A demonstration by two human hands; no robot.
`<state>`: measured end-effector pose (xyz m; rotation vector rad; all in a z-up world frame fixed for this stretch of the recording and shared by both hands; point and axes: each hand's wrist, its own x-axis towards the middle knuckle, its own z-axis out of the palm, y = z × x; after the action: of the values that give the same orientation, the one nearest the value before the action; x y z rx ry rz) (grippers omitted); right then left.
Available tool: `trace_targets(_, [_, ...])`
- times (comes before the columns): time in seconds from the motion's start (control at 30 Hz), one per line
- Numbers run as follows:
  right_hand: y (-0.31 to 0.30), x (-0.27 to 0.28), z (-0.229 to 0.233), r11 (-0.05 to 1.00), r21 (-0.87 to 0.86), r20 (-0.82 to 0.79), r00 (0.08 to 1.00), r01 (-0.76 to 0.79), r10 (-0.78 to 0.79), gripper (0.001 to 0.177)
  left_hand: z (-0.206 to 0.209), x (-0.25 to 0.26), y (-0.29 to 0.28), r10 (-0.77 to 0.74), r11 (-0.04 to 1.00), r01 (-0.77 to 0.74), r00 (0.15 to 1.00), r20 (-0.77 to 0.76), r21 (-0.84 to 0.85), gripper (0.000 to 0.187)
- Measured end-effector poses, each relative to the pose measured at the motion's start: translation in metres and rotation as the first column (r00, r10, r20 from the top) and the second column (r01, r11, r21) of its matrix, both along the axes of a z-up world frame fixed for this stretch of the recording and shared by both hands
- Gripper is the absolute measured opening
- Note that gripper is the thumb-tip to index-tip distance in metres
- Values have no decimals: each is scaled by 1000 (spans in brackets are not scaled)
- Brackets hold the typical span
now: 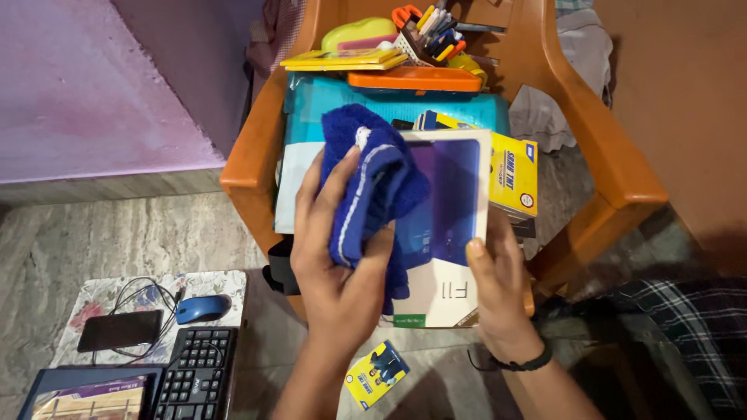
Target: The person wipes several small cardboard boxes with a blue cloth. They pick up each box from a chair, wipe its surfaces, and place it on a nearby bed. The person handles the boxes one at a time.
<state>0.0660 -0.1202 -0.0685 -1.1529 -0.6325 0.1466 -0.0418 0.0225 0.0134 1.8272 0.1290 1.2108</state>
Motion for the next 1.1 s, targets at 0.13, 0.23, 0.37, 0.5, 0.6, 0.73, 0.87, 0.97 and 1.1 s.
trace_targets(0.13, [-6,3,7,994,107,-75,997,-18,26,67,-2,9,-5,-147,978,144,989,-5,-154,62])
trace_targets(0.23, [-12,9,13,989,146,-166,986,6,18,61,-3,13,-14,-187,970,181,982,-24,-164,60])
trace_targets(0.37, [-15,11,12,974,199,-271,961,113,-56,52,-9,12,-19,-221,966,210,973,-63,-153,58])
trace_targets(0.5, [-9,5,7,970,208,-215,974,122,-77,55,-21,17,-16,-183,978,178,982,-36,-112,55])
trace_targets(0.6, [-7,2,7,984,156,-153,986,88,-64,62,-33,20,-7,-274,939,291,955,112,-182,55])
trace_targets(0.73, [-10,3,10,1000,-27,28,1000,12,-11,71,-47,18,12,-311,789,322,944,112,-523,58])
trace_targets(0.87, [-11,3,9,968,-141,89,971,-209,223,66,-52,14,27,-261,639,366,931,256,-677,56])
trace_targets(0.97, [-9,2,7,978,-125,92,980,-165,177,65,-52,15,24,-283,669,358,933,222,-652,62])
trace_targets(1.1, [-11,5,8,998,56,-58,998,-15,18,59,-49,21,-1,-453,645,438,879,148,-627,65])
